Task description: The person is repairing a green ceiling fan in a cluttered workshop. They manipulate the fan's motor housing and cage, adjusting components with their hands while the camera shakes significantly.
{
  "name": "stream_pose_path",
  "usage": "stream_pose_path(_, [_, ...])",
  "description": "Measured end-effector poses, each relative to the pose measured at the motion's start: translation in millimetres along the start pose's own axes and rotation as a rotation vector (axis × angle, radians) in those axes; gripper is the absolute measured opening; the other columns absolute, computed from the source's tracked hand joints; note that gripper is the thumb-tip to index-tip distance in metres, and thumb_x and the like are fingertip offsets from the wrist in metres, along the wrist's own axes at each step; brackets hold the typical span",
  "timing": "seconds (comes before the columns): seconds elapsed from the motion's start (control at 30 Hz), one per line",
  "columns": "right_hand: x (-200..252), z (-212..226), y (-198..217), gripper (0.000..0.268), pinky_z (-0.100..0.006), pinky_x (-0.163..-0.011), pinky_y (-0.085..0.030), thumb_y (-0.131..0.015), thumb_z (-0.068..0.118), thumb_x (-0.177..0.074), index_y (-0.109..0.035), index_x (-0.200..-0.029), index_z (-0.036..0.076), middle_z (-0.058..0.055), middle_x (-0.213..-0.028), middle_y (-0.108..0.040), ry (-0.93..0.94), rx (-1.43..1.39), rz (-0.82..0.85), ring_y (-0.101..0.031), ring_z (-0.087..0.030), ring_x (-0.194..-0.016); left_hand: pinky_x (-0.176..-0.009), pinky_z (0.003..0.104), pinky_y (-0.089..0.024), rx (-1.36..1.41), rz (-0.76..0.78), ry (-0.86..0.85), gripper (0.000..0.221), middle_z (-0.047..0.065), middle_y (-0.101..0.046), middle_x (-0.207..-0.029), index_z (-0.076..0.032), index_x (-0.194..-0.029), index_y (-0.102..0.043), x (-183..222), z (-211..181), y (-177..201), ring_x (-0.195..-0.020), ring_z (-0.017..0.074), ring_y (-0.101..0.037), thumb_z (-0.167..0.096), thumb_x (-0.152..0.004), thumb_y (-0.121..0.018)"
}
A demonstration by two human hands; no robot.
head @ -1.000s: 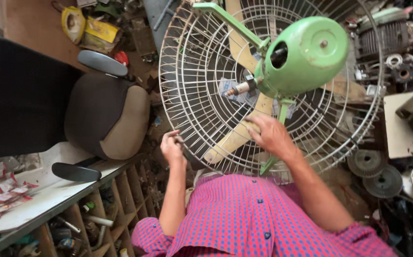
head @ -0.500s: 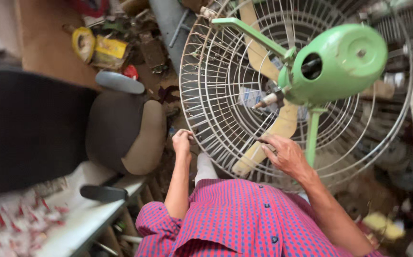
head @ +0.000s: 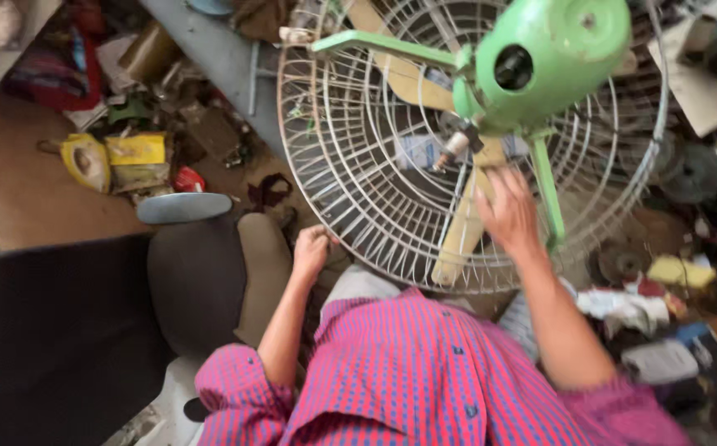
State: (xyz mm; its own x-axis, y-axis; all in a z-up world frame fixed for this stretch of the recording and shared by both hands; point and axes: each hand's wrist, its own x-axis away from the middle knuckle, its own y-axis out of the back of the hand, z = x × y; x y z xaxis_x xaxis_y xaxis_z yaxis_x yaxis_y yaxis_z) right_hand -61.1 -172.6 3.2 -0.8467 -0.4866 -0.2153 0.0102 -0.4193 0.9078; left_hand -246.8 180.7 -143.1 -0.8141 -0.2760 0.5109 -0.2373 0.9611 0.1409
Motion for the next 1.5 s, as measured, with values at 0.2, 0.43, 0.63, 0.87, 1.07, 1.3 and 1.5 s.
stream_pose_path(0.2, [-44.8,-86.8,-56.6,0.044,-0.048,-0.102,-0.049,-0.047,0.033,-0.107,-0.070,-0.117,-0.003,-0.026,-0.118,-0.071,-0.149,-0.127,0.502,-0.066,-0.042,-0.110,-0.055,0.036,-0.041,-0.254,-0.045,0.024,0.025,0.013,-0.059,-0.060,-0.001,-0.083,-0.075,-6.6,16.5,20.6,-0.057,0.0182,-0.054,-0.004,-0.083,-0.051])
stream_pose_path(0.43, [-84.4,-158.9,-140.4,0.054,-0.045,-0.083,-0.055,-0.061,0.051,-0.100,-0.070,-0.116,0.001,-0.024,-0.104,-0.074,-0.436,-0.150,0.816,-0.072,-0.038,-0.094,-0.053,0.032,-0.040,-0.236,-0.098,0.022,0.024,0.009,-0.060,-0.060,-0.003,-0.080,-0.076,30.4,60.7,45.5,-0.057,0.0141,-0.054,-0.007,-0.086,-0.052])
stream_pose_path(0.63, [-99.9,-184.2,-178.7,0.044,-0.043,-0.075,-0.058,-0.077,0.031,-0.083,-0.071,-0.120,0.006,-0.014,-0.108,-0.077,-0.365,-0.668,0.999,-0.071,-0.027,-0.091,-0.050,0.028,-0.038,-0.006,-0.191,0.205,0.027,0.002,-0.062,-0.062,-0.003,-0.081,-0.074,65.3,93.5,62.0,-0.055,0.0096,-0.053,-0.005,-0.090,-0.049])
stream_pose_path(0.87, [-97.7,-185.9,-185.7,0.034,-0.037,-0.094,-0.054,-0.072,0.030,-0.093,-0.071,-0.120,0.008,-0.009,-0.116,-0.076,-0.012,-0.620,0.834,-0.068,-0.019,-0.106,-0.051,0.029,-0.039,-0.042,-0.293,0.417,0.026,0.004,-0.065,-0.062,-0.004,-0.082,-0.076,91.7,97.8,61.6,-0.054,0.0103,-0.054,-0.003,-0.088,-0.050])
stream_pose_path(1.07, [-96.4,-180.2,-181.3,0.037,-0.038,-0.092,-0.054,-0.073,0.033,-0.094,-0.071,-0.121,0.008,-0.009,-0.116,-0.075,0.026,-0.689,0.743,-0.068,-0.020,-0.105,-0.050,0.028,-0.040,-0.068,-0.289,0.440,0.027,0.003,-0.066,-0.061,-0.006,-0.082,-0.077,90.0,98.8,55.6,-0.054,0.0089,-0.055,-0.005,-0.087,-0.051])
stream_pose_path(1.3, [-108.2,-171.4,-207.5,0.030,-0.039,-0.088,-0.055,-0.070,0.030,-0.094,-0.069,-0.116,0.010,-0.007,-0.109,-0.074,-0.080,-0.564,0.834,-0.068,-0.020,-0.099,-0.047,0.029,-0.034,0.042,-0.296,0.460,0.026,0.003,-0.063,-0.062,-0.004,-0.084,-0.076,86.2,107.0,60.8,-0.051,0.0113,-0.048,-0.004,-0.089,-0.050])
stream_pose_path(1.5, [-115.5,-153.7,-232.0,0.026,-0.040,-0.085,-0.055,-0.071,0.028,-0.091,-0.067,-0.111,0.012,-0.005,-0.104,-0.071,-0.064,-0.563,0.919,-0.068,-0.020,-0.096,-0.050,0.027,-0.040,0.018,-0.407,0.480,0.025,0.003,-0.064,-0.062,-0.004,-0.085,-0.078,106.2,127.6,64.6,-0.055,0.0088,-0.055,-0.009,-0.093,-0.054])
